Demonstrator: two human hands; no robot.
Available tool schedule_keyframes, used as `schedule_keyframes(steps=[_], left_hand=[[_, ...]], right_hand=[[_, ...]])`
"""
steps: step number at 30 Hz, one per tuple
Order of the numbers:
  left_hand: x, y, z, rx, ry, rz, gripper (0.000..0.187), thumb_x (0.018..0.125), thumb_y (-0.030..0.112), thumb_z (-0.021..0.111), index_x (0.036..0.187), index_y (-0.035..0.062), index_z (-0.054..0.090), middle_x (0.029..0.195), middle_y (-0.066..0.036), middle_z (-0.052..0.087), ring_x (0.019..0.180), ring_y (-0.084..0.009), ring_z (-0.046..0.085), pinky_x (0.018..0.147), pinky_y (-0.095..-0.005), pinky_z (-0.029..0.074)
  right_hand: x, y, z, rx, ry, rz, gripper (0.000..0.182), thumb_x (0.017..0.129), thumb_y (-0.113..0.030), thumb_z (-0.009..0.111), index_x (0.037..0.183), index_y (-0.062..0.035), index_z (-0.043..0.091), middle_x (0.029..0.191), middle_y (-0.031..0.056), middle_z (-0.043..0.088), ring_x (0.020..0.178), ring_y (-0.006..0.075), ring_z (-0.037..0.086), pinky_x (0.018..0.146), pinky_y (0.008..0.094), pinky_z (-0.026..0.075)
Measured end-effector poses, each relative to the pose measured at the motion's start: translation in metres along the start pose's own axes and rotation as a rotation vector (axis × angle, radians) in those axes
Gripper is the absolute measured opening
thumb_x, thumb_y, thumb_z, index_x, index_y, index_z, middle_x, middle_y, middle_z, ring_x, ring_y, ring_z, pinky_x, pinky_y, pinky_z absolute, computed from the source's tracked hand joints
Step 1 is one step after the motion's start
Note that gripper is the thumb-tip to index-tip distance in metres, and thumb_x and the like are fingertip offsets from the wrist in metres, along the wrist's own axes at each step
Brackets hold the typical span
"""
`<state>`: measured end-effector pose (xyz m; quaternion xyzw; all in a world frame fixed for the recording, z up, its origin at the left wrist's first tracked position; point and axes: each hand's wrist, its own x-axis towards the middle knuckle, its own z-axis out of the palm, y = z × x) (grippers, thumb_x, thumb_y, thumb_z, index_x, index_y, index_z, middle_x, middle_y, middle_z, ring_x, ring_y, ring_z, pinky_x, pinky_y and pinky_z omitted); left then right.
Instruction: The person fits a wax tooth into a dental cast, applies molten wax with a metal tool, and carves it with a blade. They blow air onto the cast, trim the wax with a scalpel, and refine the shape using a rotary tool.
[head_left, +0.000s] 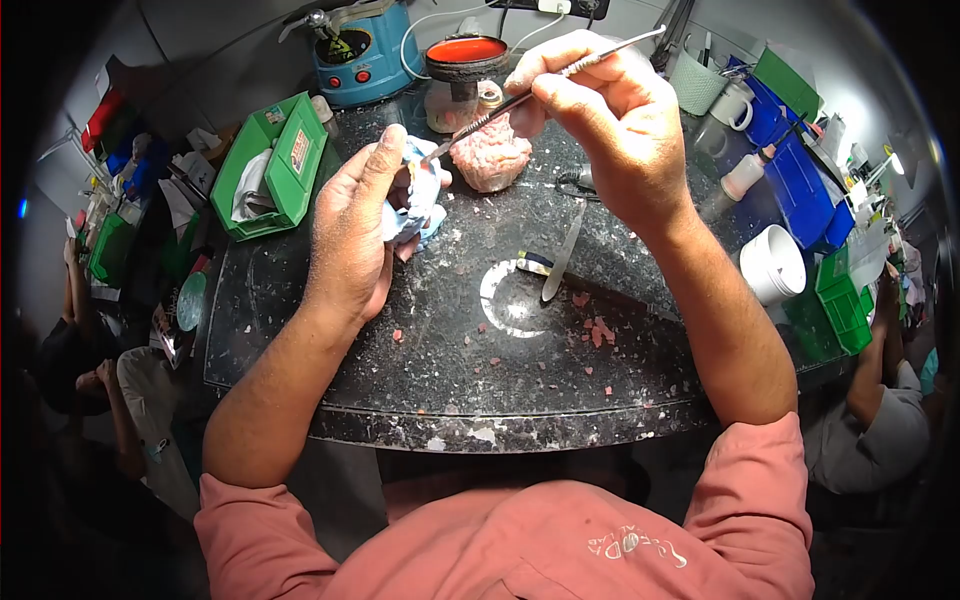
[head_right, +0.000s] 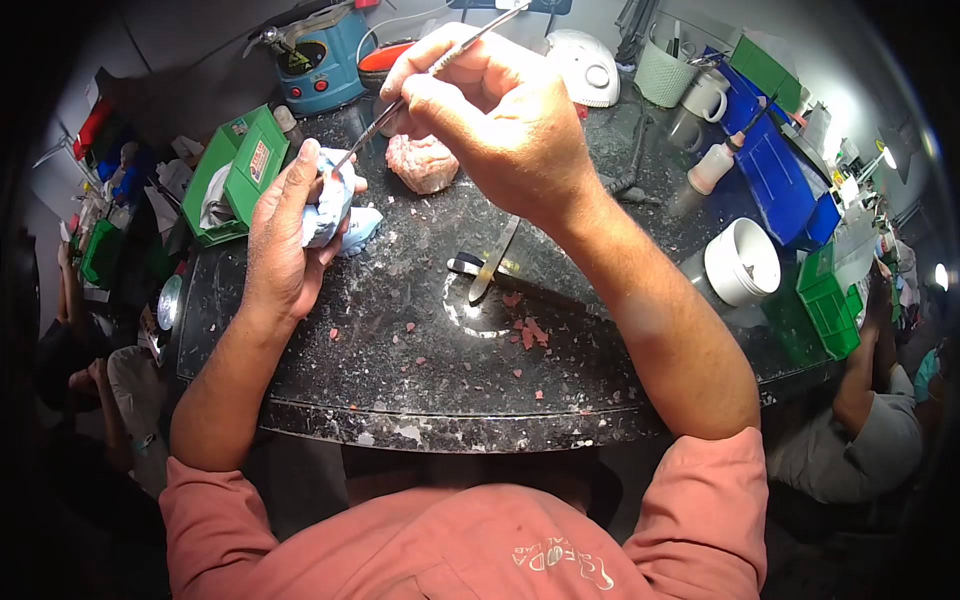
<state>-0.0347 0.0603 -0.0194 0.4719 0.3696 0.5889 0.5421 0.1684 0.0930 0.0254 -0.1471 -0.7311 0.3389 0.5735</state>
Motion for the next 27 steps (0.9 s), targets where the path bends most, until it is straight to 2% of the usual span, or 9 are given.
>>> schedule_keyframes(steps=[8, 10, 11, 13, 27], left_hand=[[0.0003, -0.0002, -0.0006, 0.002, -0.009, -0.008, 0.032, 0.098, 0.037, 0.051, 0.091, 0.0075, 0.061, 0.081, -0.007, 0.067, 0.055, -0.0031, 0.053, 0.038, -0.0169, 0.034], [0.0009, -0.0022, -0.0011, 0.028, -0.004, -0.002, 0.037, 0.097, 0.042, 0.050, 0.101, 0.0060, 0.060, 0.081, -0.007, 0.066, 0.053, -0.0031, 0.051, 0.038, -0.0154, 0.033], [0.0007, -0.0018, -0.0012, 0.028, -0.004, -0.002, 0.037, 0.097, 0.042, 0.050, 0.101, 0.0060, 0.060, 0.081, -0.007, 0.066, 0.053, -0.0031, 0.051, 0.038, -0.0154, 0.033], [0.0002, -0.0004, -0.0012, -0.005, -0.020, 0.010, 0.032, 0.098, 0.036, 0.051, 0.091, 0.0070, 0.061, 0.081, -0.007, 0.067, 0.054, -0.0032, 0.053, 0.038, -0.0169, 0.034], [-0.0001, -0.0009, -0.0004, 0.001, -0.011, -0.003, 0.033, 0.098, 0.036, 0.051, 0.091, 0.0063, 0.062, 0.081, -0.008, 0.067, 0.055, -0.0032, 0.053, 0.038, -0.0167, 0.034]], right_hand=[[-0.0004, 0.0009, 0.0000, 0.008, -0.002, -0.024, 0.013, 0.091, -0.007, 0.056, 0.096, 0.0035, 0.060, 0.096, 0.0118, 0.066, 0.081, 0.0148, 0.063, 0.079, 0.0291, 0.050], [-0.0003, -0.0001, -0.0001, -0.015, -0.003, -0.015, 0.012, 0.091, -0.007, 0.056, 0.095, 0.0036, 0.060, 0.096, 0.0121, 0.065, 0.080, 0.0149, 0.063, 0.079, 0.0292, 0.050], [-0.0003, -0.0001, -0.0002, -0.015, -0.003, -0.015, 0.012, 0.091, -0.007, 0.056, 0.095, 0.0036, 0.060, 0.096, 0.0121, 0.065, 0.080, 0.0149, 0.063, 0.079, 0.0292, 0.050], [-0.0004, 0.0002, -0.0005, -0.030, -0.003, -0.019, 0.013, 0.091, -0.007, 0.056, 0.096, 0.0038, 0.060, 0.096, 0.0122, 0.065, 0.080, 0.0150, 0.063, 0.079, 0.0292, 0.050], [-0.0006, 0.0019, 0.0000, -0.045, -0.016, -0.033, 0.017, 0.091, -0.008, 0.055, 0.099, 0.0054, 0.060, 0.097, 0.0125, 0.065, 0.082, 0.0163, 0.064, 0.080, 0.0300, 0.051]])
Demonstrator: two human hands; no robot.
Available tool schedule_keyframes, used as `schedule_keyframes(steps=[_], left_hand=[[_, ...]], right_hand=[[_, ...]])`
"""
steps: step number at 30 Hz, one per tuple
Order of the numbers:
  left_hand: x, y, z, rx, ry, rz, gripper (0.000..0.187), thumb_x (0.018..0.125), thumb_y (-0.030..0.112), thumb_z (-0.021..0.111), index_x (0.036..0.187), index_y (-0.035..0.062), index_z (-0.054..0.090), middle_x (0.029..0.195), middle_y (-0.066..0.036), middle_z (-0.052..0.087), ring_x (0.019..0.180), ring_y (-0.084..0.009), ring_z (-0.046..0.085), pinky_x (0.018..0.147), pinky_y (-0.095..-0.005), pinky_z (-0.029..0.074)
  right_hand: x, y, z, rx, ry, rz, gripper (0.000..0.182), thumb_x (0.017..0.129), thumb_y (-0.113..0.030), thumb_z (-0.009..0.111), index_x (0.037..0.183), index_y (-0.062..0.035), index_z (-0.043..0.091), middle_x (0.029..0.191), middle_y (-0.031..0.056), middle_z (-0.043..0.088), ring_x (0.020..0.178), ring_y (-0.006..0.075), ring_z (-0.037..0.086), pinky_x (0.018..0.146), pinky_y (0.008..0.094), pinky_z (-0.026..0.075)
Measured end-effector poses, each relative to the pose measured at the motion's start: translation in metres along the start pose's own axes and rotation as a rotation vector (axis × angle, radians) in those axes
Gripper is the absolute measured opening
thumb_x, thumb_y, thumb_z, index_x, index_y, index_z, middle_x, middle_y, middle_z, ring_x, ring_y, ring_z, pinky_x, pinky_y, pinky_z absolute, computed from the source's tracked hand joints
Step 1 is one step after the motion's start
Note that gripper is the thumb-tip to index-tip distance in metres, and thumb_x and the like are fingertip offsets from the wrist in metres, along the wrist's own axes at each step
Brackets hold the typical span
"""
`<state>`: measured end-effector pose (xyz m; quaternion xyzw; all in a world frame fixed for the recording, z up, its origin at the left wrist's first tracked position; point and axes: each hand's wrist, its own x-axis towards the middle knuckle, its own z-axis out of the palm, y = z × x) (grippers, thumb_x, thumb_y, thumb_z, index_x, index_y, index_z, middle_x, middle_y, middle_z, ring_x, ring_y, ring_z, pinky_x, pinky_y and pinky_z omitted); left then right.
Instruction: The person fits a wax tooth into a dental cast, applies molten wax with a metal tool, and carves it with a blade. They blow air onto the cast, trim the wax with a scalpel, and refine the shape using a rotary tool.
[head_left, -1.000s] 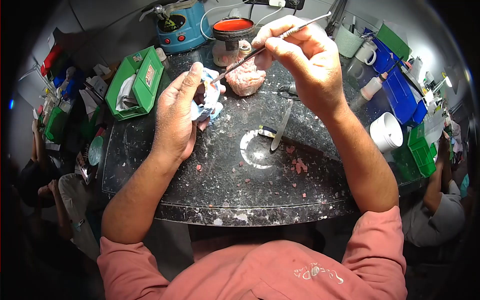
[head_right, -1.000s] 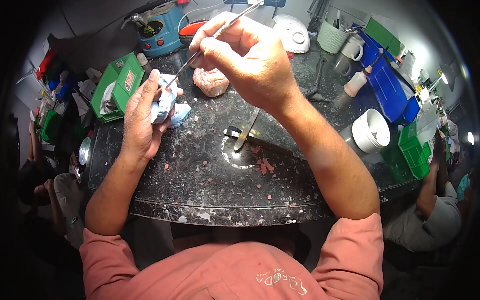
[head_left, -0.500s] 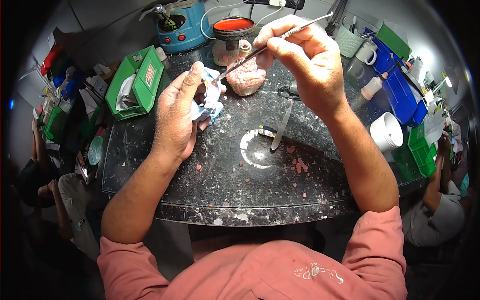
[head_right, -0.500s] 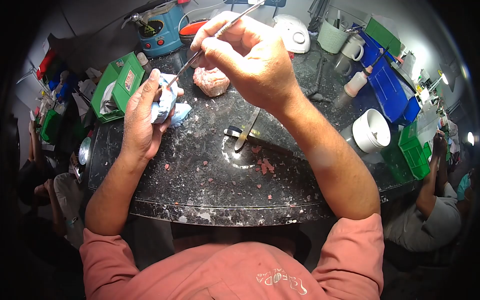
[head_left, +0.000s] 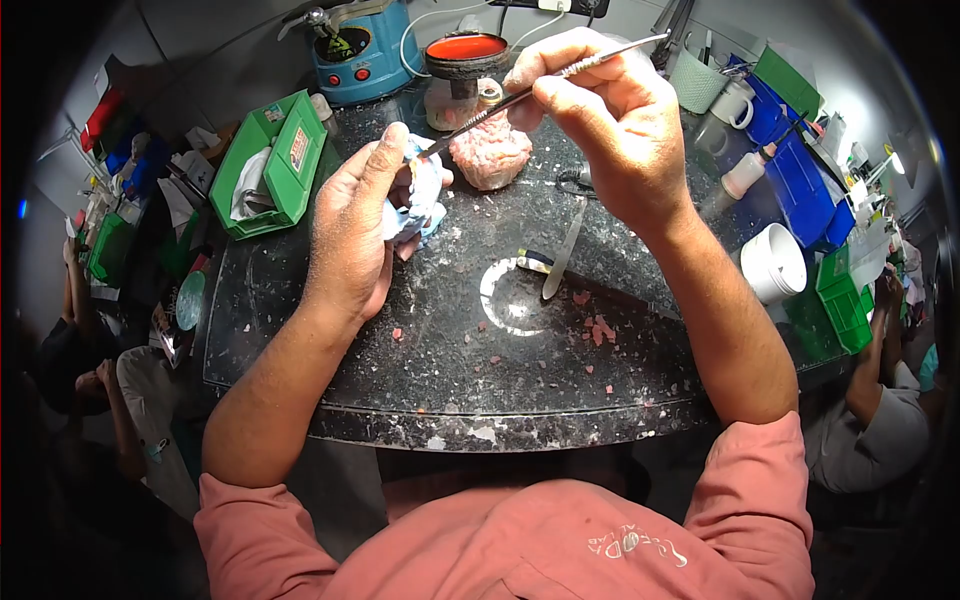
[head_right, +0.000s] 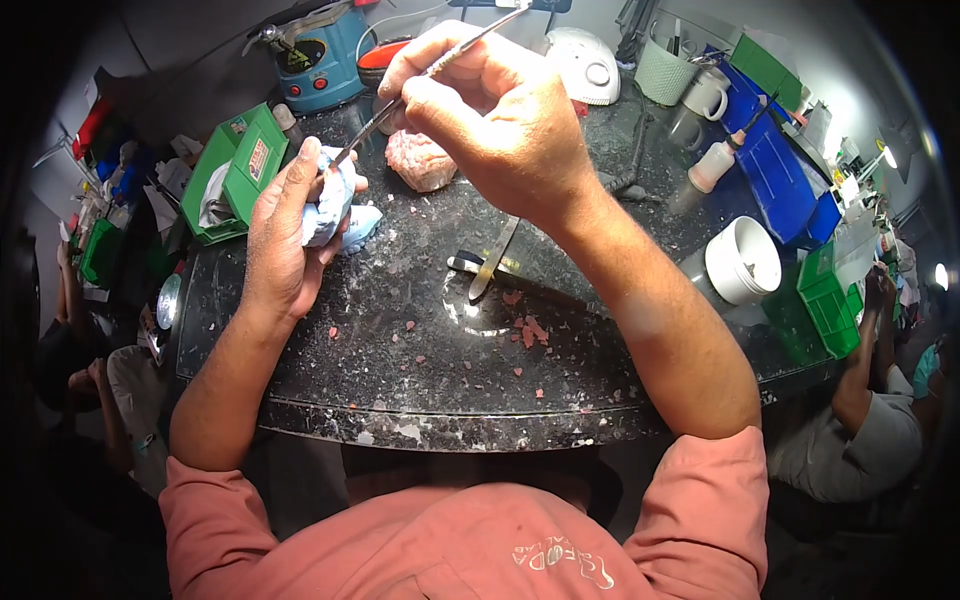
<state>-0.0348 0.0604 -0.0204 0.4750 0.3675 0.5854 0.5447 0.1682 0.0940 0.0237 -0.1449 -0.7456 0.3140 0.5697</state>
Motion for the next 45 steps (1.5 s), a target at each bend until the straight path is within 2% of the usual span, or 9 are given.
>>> schedule_keyframes(steps=[20, 23, 25, 28, 29, 32, 35, 40, 45], left_hand=[[0.000, 0.002, 0.000, 0.018, -0.011, -0.017, 0.035, 0.098, 0.038, 0.051, 0.096, 0.0056, 0.062, 0.082, -0.008, 0.067, 0.056, -0.0031, 0.053, 0.038, -0.0161, 0.034], [0.001, 0.003, -0.004, -0.003, -0.006, -0.091, 0.030, 0.096, 0.034, 0.054, 0.097, 0.0051, 0.062, 0.083, -0.007, 0.067, 0.060, -0.0046, 0.055, 0.042, -0.0188, 0.037], [0.005, -0.005, -0.012, -0.132, 0.000, -0.160, 0.032, 0.093, 0.026, 0.055, 0.110, 0.0007, 0.061, 0.089, -0.007, 0.068, 0.066, -0.0057, 0.058, 0.047, -0.0204, 0.040], [0.004, -0.006, -0.010, 0.095, -0.137, -0.084, 0.031, 0.090, 0.018, 0.056, 0.115, -0.0013, 0.060, 0.094, -0.008, 0.068, 0.073, -0.0059, 0.060, 0.052, -0.0212, 0.043], [0.003, -0.005, -0.010, 0.100, -0.153, -0.072, 0.032, 0.087, 0.012, 0.059, 0.116, -0.0029, 0.059, 0.098, -0.007, 0.068, 0.074, -0.0056, 0.060, 0.052, -0.0196, 0.043], [-0.003, 0.001, -0.003, 0.175, -0.149, -0.009, 0.031, 0.086, 0.007, 0.060, 0.115, -0.0030, 0.060, 0.101, -0.008, 0.068, 0.074, -0.0054, 0.061, 0.053, -0.0183, 0.044], [-0.008, 0.010, 0.003, 0.315, -0.139, 0.062, 0.033, 0.085, 0.003, 0.060, 0.117, -0.0017, 0.060, 0.102, -0.008, 0.068, 0.076, -0.0046, 0.061, 0.055, -0.0166, 0.045], [-0.014, 0.008, 0.010, 0.445, -0.119, 0.146, 0.038, 0.082, 0.001, 0.062, 0.120, -0.0013, 0.059, 0.105, -0.011, 0.068, 0.076, -0.0047, 0.062, 0.056, -0.0155, 0.047], [-0.033, 0.016, 0.026, 0.557, -0.157, 0.194, 0.040, 0.080, -0.003, 0.063, 0.120, -0.0032, 0.059, 0.103, -0.010, 0.067, 0.087, -0.0069, 0.058, 0.074, -0.0182, 0.046]], right_hand=[[0.002, 0.000, -0.007, -0.004, -0.001, 0.005, 0.014, 0.090, -0.004, 0.054, 0.099, 0.0060, 0.059, 0.096, 0.0136, 0.065, 0.083, 0.0178, 0.066, 0.082, 0.0316, 0.052], [0.011, -0.006, -0.016, -0.026, 0.203, -0.003, 0.018, 0.092, -0.011, 0.054, 0.099, 0.0037, 0.060, 0.096, 0.0131, 0.065, 0.078, 0.0186, 0.066, 0.075, 0.0291, 0.054], [0.010, -0.014, -0.028, -0.520, 0.184, -0.034, 0.019, 0.093, -0.015, 0.057, 0.106, -0.0026, 0.064, 0.101, 0.0148, 0.063, 0.085, 0.0285, 0.064, 0.077, 0.0401, 0.050], [0.001, -0.023, -0.048, -0.510, -0.005, 0.420, 0.032, 0.096, -0.029, 0.054, 0.079, -0.0030, 0.060, 0.065, 0.0013, 0.055, 0.061, 0.0085, 0.052, 0.056, 0.0258, 0.043], [-0.011, -0.013, -0.052, -0.784, -0.060, 0.533, 0.038, 0.094, -0.035, 0.056, 0.075, -0.0023, 0.056, 0.061, 0.0029, 0.048, 0.056, 0.0133, 0.046, 0.054, 0.0325, 0.039], [-0.050, -0.014, -0.064, -1.030, -0.575, 0.952, 0.042, 0.091, -0.038, 0.058, 0.077, 0.0014, 0.060, 0.071, 0.0201, 0.062, 0.064, 0.0345, 0.059, 0.064, 0.0439, 0.046], [-0.068, -0.012, -0.068, -1.046, -0.578, 0.976, 0.038, 0.089, -0.037, 0.060, 0.079, -0.0003, 0.060, 0.070, 0.0185, 0.062, 0.065, 0.0356, 0.061, 0.065, 0.0444, 0.047], [-0.072, -0.009, -0.050, -0.881, -0.198, 0.209, 0.019, 0.085, -0.020, 0.068, 0.080, -0.0039, 0.059, 0.073, 0.0120, 0.062, 0.062, 0.0283, 0.061, 0.059, 0.0350, 0.049], [-0.083, -0.024, -0.010, -0.552, -0.261, 0.060, 0.014, 0.078, -0.003, 0.073, 0.089, 0.0011, 0.066, 0.077, 0.0075, 0.065, 0.062, 0.0131, 0.062, 0.052, 0.0237, 0.048]])
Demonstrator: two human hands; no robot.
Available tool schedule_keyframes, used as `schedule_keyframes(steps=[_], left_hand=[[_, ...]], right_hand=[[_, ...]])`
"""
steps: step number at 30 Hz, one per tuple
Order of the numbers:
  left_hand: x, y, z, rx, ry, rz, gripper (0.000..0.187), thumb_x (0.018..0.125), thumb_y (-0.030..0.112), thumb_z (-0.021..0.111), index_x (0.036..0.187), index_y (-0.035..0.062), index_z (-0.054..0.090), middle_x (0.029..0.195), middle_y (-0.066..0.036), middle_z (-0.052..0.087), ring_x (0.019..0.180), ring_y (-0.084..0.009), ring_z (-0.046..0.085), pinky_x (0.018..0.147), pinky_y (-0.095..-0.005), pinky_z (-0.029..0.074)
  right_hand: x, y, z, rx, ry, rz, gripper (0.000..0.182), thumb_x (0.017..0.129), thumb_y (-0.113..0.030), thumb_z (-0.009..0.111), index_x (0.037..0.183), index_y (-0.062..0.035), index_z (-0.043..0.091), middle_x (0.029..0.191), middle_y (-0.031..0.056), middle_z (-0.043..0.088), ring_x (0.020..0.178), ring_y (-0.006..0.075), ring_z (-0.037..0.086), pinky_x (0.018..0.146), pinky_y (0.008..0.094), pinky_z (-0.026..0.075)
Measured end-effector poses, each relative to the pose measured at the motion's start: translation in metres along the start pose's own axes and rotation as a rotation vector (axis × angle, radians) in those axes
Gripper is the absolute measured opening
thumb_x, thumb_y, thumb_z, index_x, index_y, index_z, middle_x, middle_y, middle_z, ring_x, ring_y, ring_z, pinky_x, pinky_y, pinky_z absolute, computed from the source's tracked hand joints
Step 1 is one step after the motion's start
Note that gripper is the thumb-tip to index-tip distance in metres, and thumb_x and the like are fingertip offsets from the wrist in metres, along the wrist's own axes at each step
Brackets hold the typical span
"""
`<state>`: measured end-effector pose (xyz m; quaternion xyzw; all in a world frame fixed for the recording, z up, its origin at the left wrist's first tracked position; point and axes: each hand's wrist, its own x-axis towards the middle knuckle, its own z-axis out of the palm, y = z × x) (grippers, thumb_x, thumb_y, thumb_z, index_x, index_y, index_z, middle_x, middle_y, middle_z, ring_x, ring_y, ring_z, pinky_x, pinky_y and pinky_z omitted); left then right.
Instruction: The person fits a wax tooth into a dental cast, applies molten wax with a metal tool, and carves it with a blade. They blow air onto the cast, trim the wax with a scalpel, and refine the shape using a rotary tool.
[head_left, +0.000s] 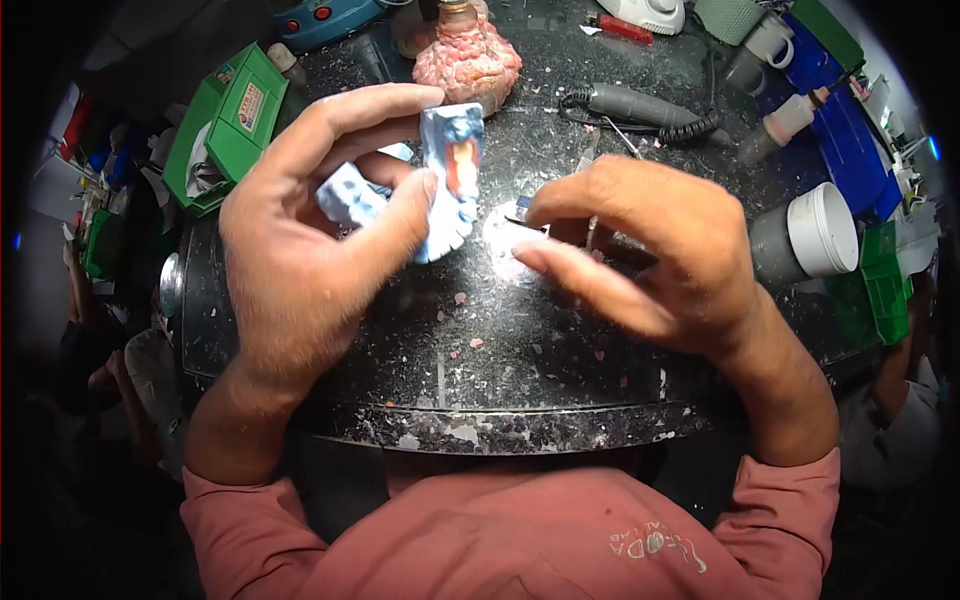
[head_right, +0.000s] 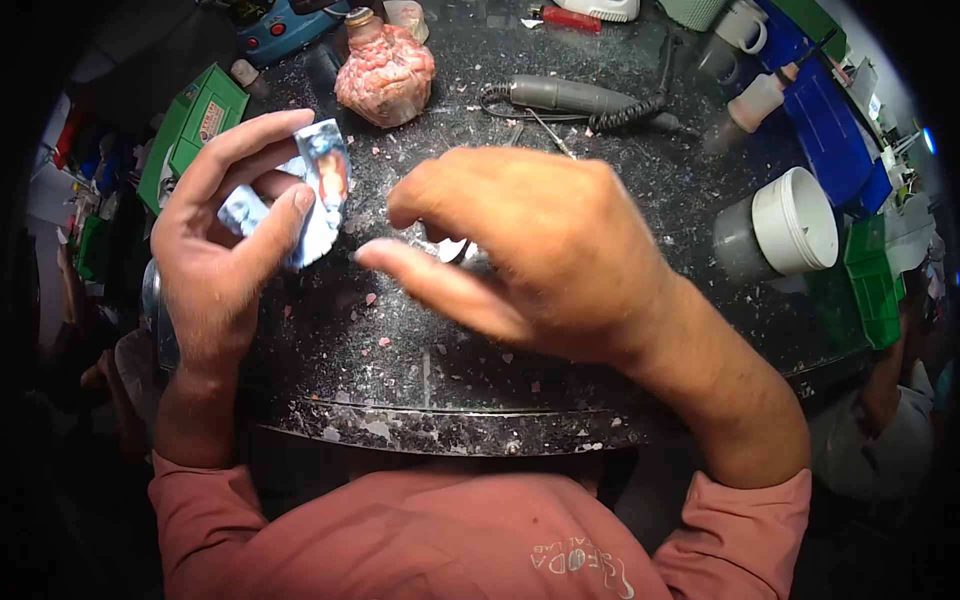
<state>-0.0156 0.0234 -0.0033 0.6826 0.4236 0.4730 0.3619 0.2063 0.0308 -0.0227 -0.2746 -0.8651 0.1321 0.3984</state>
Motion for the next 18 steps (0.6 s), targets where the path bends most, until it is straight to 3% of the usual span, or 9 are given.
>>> schedule_keyframes(steps=[5, 9, 13, 18], left_hand=[[-0.014, 0.007, 0.005, 0.208, -0.033, 0.165, 0.040, 0.083, -0.003, 0.061, 0.122, -0.0054, 0.055, 0.113, -0.015, 0.064, 0.094, -0.0113, 0.061, 0.084, -0.0242, 0.049], [-0.014, 0.008, 0.003, 0.081, -0.056, 0.035, 0.041, 0.084, 0.002, 0.061, 0.124, -0.0060, 0.054, 0.116, -0.017, 0.063, 0.099, -0.0152, 0.063, 0.088, -0.0269, 0.048], [-0.012, 0.005, 0.000, -0.010, -0.074, -0.016, 0.050, 0.082, 0.015, 0.063, 0.125, -0.0090, 0.053, 0.115, -0.021, 0.063, 0.092, -0.0182, 0.066, 0.088, -0.0304, 0.050], [-0.010, 0.003, -0.001, -0.183, -0.081, -0.084, 0.056, 0.080, 0.019, 0.063, 0.126, -0.0104, 0.052, 0.115, -0.025, 0.062, 0.089, -0.0213, 0.067, 0.088, -0.0335, 0.051]], right_hand=[[-0.007, -0.006, 0.011, 0.321, 0.029, 0.189, 0.020, 0.079, -0.004, 0.074, 0.097, 0.0018, 0.069, 0.084, 0.0091, 0.070, 0.069, 0.0117, 0.066, 0.055, 0.0214, 0.050], [-0.007, -0.005, 0.016, 0.349, 0.066, 0.147, 0.021, 0.079, -0.004, 0.073, 0.099, 0.0023, 0.069, 0.084, 0.0107, 0.070, 0.068, 0.0120, 0.066, 0.055, 0.0214, 0.051], [-0.007, -0.004, 0.014, 0.349, 0.071, 0.120, 0.020, 0.081, -0.004, 0.072, 0.099, 0.0026, 0.069, 0.083, 0.0116, 0.070, 0.069, 0.0121, 0.067, 0.056, 0.0217, 0.051], [-0.007, -0.007, 0.012, 0.449, 0.061, 0.217, 0.019, 0.081, -0.004, 0.072, 0.099, 0.0037, 0.069, 0.084, 0.0129, 0.070, 0.070, 0.0114, 0.066, 0.058, 0.0217, 0.052]])
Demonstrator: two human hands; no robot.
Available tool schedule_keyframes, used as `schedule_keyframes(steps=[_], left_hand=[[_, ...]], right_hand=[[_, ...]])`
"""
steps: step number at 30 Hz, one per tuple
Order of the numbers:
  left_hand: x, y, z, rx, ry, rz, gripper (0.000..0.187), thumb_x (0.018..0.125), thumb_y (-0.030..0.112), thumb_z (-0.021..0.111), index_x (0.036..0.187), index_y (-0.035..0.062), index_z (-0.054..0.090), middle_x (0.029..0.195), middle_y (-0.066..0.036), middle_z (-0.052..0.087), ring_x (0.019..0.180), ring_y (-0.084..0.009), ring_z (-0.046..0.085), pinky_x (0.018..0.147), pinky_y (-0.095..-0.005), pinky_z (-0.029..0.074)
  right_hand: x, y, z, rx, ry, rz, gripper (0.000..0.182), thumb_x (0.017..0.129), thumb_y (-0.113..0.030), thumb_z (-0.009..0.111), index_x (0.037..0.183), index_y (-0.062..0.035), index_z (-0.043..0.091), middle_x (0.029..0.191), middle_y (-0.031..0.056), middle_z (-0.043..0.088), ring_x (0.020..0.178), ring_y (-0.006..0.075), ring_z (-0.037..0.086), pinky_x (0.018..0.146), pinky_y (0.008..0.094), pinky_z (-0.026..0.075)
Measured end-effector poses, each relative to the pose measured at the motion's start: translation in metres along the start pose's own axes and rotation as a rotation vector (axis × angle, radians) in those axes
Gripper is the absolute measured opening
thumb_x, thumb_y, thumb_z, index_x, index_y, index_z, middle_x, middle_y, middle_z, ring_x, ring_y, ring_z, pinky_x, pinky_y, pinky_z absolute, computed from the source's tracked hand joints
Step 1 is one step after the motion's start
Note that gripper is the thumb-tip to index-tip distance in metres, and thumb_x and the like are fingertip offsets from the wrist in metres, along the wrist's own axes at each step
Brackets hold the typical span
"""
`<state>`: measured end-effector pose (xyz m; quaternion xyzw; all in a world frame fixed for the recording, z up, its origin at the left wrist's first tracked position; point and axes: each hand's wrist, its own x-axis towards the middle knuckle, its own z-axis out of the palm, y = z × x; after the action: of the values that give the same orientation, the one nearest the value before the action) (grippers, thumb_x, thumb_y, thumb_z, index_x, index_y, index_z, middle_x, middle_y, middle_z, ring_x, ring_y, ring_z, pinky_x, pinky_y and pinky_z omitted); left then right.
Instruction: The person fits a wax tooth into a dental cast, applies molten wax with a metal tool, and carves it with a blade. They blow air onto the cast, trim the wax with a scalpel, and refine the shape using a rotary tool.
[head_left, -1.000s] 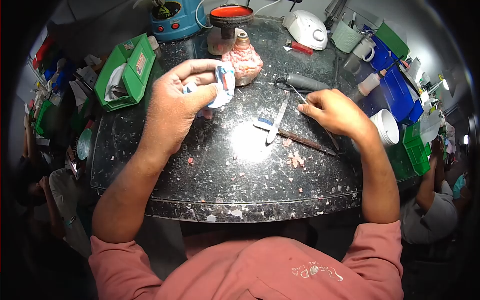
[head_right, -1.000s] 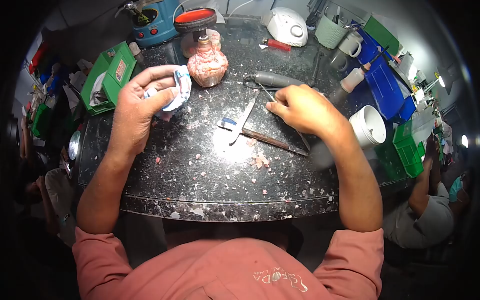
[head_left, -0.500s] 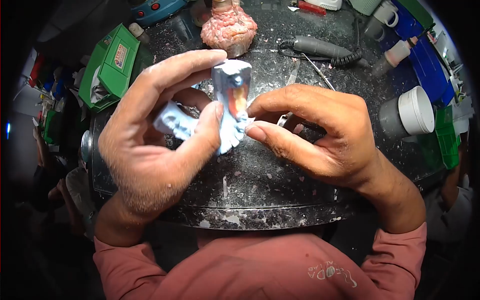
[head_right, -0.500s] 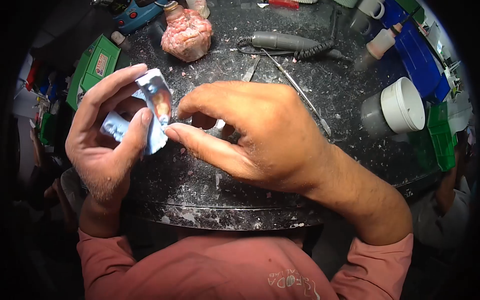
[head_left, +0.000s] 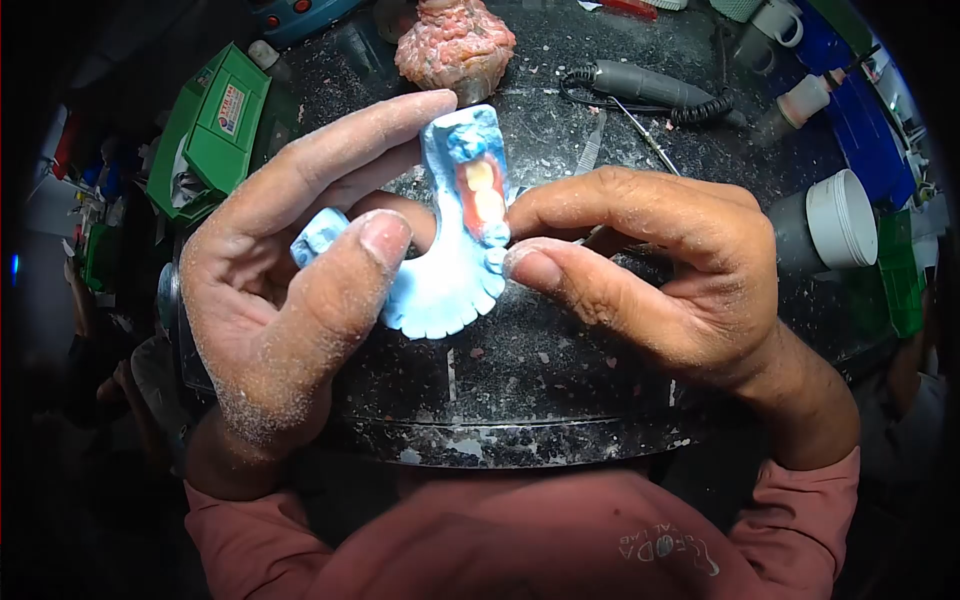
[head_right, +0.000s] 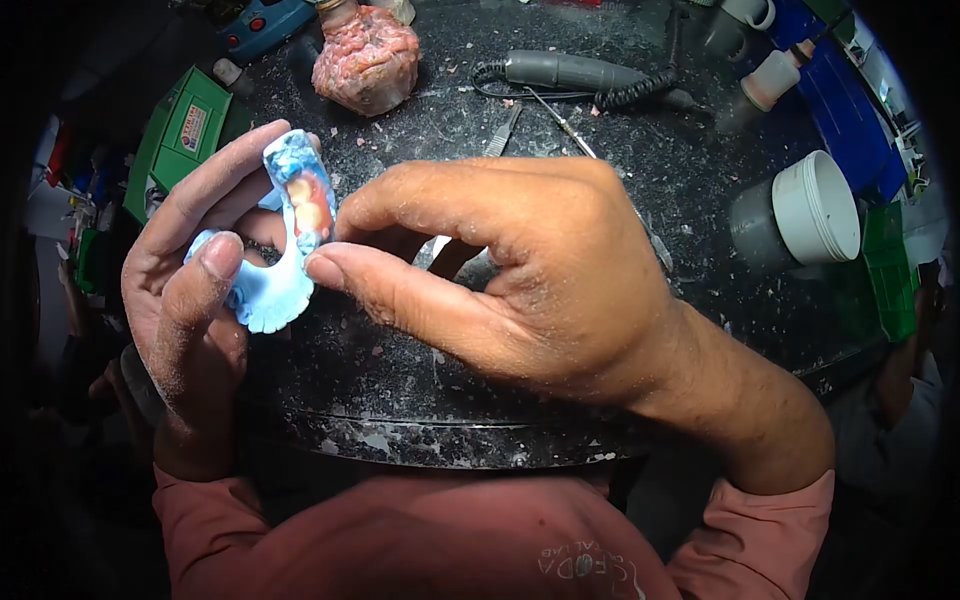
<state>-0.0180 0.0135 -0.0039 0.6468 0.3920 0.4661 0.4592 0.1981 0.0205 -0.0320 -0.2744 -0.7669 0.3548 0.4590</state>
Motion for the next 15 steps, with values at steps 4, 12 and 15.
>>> schedule_keyframes(steps=[4, 12, 15], left_hand=[[0.000, 0.000, 0.007, 0.062, 0.032, 0.046, 0.055, 0.079, 0.014, 0.064, 0.127, -0.0092, 0.052, 0.119, -0.026, 0.060, 0.099, -0.0225, 0.065, 0.092, -0.0344, 0.049], [0.002, -0.005, 0.008, -0.214, -0.165, -0.326, 0.063, 0.078, 0.036, 0.061, 0.124, -0.0055, 0.050, 0.112, -0.018, 0.060, 0.090, -0.0161, 0.059, 0.078, -0.0285, 0.048], [-0.004, -0.008, 0.018, -0.292, -0.099, -0.427, 0.061, 0.085, 0.042, 0.052, 0.122, -0.0066, 0.051, 0.091, -0.008, 0.061, 0.072, -0.0121, 0.055, 0.057, -0.0253, 0.043]], right_hand=[[-0.001, -0.007, 0.002, 0.121, -0.012, 0.086, 0.021, 0.081, -0.003, 0.073, 0.100, 0.0045, 0.068, 0.088, 0.0138, 0.070, 0.071, 0.0115, 0.066, 0.058, 0.0204, 0.052], [-0.005, -0.004, 0.008, 0.160, -0.005, 0.087, 0.024, 0.081, 0.000, 0.070, 0.104, 0.0063, 0.066, 0.089, 0.0144, 0.070, 0.079, 0.0150, 0.069, 0.063, 0.0226, 0.056], [-0.005, -0.001, 0.007, 0.106, -0.043, 0.062, 0.022, 0.083, -0.001, 0.069, 0.104, 0.0066, 0.065, 0.087, 0.0130, 0.070, 0.077, 0.0138, 0.069, 0.064, 0.0221, 0.055]])
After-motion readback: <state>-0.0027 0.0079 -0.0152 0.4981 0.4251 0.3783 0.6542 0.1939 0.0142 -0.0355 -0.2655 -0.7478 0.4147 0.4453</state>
